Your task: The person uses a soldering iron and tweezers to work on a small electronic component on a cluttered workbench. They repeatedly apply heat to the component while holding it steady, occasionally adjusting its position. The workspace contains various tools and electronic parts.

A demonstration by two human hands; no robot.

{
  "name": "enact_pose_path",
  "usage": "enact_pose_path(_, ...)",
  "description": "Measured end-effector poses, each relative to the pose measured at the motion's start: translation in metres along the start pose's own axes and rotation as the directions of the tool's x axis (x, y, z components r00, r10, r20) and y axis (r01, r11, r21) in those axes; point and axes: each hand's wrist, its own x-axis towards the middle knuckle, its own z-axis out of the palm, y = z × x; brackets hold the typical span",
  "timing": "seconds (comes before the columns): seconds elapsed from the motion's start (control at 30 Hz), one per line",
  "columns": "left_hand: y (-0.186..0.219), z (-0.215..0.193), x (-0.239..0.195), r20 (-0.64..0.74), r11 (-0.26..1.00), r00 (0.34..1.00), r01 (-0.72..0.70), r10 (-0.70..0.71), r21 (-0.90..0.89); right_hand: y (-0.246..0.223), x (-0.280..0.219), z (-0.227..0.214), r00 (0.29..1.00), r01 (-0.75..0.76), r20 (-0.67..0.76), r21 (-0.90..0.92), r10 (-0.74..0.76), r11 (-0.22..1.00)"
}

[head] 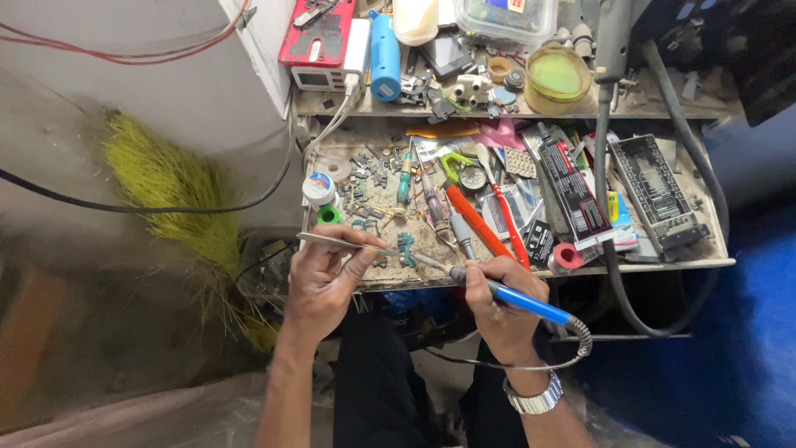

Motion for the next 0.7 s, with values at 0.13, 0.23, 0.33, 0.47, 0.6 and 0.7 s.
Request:
enact_pose_path(0.13, 0.006, 0.001, 0.002, 0.026, 0.959, 0.999, -0.028, 0.022, 0.28, 0.0, 0.0, 0.0, 1.0, 0.015, 0.008, -0.026, -0.015, 1.0)
enact_pose_path(0.23, 0.01, 0.002, 0.004, 0.045, 0.923, 0.998, -0.055, 0.041, 0.381, -0.002, 0.001, -0.001, 1.0, 0.017, 0.016, -0.02, -0.017, 1.0)
enact_pose_path(0.33, 0.01, 0.001, 0.004, 0.034, 0.928, 0.999, -0.043, 0.032, 0.37, -0.002, 0.002, 0.0, 1.0, -0.003, 0.017, 0.009, 0.003, 1.0)
enact_pose_path(0.47, 0.006, 0.001, 0.001, -0.014, 0.951, 1.0, 0.014, -0.01, 0.308, -0.001, 0.0, 0.0, 1.0, 0.014, -0.016, -0.008, -0.014, 1.0)
enact_pose_path(0.6, -0.001, 0.007, 0.004, -0.015, 0.955, 0.999, -0.04, 0.047, 0.294, 0.009, -0.005, 0.0, 0.994, 0.009, -0.106, 0.017, -0.007, 1.0)
enact_pose_path(0.7, -0.001, 0.005, 0.006, 0.026, 0.956, 0.998, -0.055, 0.05, 0.289, 0.011, -0.01, 0.003, 0.984, -0.003, -0.179, 0.057, 0.013, 0.998)
